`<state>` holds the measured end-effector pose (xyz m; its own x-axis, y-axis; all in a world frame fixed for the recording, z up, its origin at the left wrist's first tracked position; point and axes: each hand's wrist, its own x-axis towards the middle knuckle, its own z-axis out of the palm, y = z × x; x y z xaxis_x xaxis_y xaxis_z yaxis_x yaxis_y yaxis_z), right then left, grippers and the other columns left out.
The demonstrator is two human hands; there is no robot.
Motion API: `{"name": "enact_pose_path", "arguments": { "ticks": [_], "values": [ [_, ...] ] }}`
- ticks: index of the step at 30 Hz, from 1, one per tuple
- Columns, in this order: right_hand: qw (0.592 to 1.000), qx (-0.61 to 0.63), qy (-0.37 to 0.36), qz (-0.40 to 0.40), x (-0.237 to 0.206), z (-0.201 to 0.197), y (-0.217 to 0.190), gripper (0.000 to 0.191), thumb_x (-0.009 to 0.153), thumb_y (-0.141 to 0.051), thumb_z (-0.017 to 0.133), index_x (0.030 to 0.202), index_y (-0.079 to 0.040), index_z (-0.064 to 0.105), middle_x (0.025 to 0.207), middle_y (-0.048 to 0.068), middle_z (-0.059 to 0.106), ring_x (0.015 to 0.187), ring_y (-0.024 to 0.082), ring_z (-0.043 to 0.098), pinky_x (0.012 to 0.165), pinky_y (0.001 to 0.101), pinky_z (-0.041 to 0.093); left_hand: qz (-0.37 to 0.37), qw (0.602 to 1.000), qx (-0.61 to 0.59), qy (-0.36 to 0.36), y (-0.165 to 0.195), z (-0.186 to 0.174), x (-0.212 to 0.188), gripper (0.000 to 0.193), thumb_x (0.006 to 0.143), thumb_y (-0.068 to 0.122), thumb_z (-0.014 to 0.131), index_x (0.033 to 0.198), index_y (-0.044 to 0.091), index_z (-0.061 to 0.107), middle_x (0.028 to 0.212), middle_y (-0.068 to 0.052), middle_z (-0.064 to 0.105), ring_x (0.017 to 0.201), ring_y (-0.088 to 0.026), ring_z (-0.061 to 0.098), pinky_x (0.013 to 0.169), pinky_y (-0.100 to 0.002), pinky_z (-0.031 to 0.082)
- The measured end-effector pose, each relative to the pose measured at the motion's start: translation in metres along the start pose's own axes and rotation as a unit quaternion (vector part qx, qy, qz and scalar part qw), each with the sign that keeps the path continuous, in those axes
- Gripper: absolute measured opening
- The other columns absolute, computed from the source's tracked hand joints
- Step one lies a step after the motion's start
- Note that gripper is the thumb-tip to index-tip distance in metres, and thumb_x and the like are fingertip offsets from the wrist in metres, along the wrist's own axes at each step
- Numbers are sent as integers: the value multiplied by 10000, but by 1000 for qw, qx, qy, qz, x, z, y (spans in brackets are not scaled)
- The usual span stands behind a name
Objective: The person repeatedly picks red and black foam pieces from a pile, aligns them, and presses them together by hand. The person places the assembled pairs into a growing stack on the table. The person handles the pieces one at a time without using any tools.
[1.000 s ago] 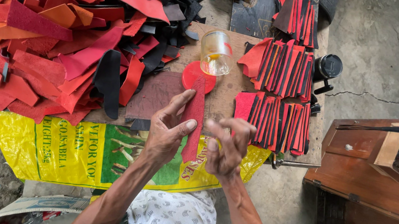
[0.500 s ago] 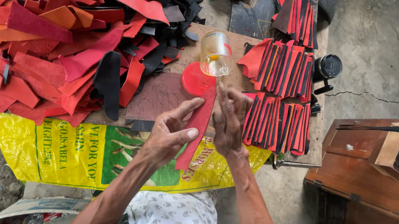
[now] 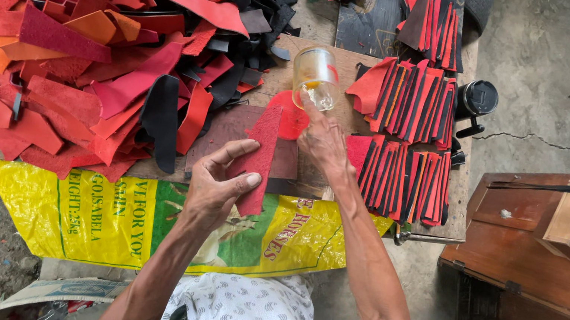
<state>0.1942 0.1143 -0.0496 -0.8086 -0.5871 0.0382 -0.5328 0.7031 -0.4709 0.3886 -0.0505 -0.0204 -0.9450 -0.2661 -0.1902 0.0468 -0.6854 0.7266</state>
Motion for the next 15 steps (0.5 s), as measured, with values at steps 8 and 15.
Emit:
{"name": "enact_pose_path", "arguments": {
  "ticks": [8, 15],
  "values": [
    [918, 382, 107, 4, -92, -30, -62, 374, 981, 34, 531, 1315, -42, 681, 1118, 96, 642, 1016, 179, 610, 897, 321, 510, 47, 997, 50, -35, 6, 19, 6, 759, 772, 119, 868, 1433, -83, 553, 1449, -85, 516, 1347, -197, 530, 1127, -335, 452],
    [884, 450, 119, -38, -113, -35, -109, 506, 1061, -76, 509, 1563, -42, 455, 1311, 66, 547, 1139, 154, 571, 1028, 296, 490, 20, 996, 55, -71, 10, 34, 8, 819, 759, 164, 886, 1462, -53, 526, 1516, -54, 446, 1384, -207, 512, 1103, -365, 493]
  ]
}}
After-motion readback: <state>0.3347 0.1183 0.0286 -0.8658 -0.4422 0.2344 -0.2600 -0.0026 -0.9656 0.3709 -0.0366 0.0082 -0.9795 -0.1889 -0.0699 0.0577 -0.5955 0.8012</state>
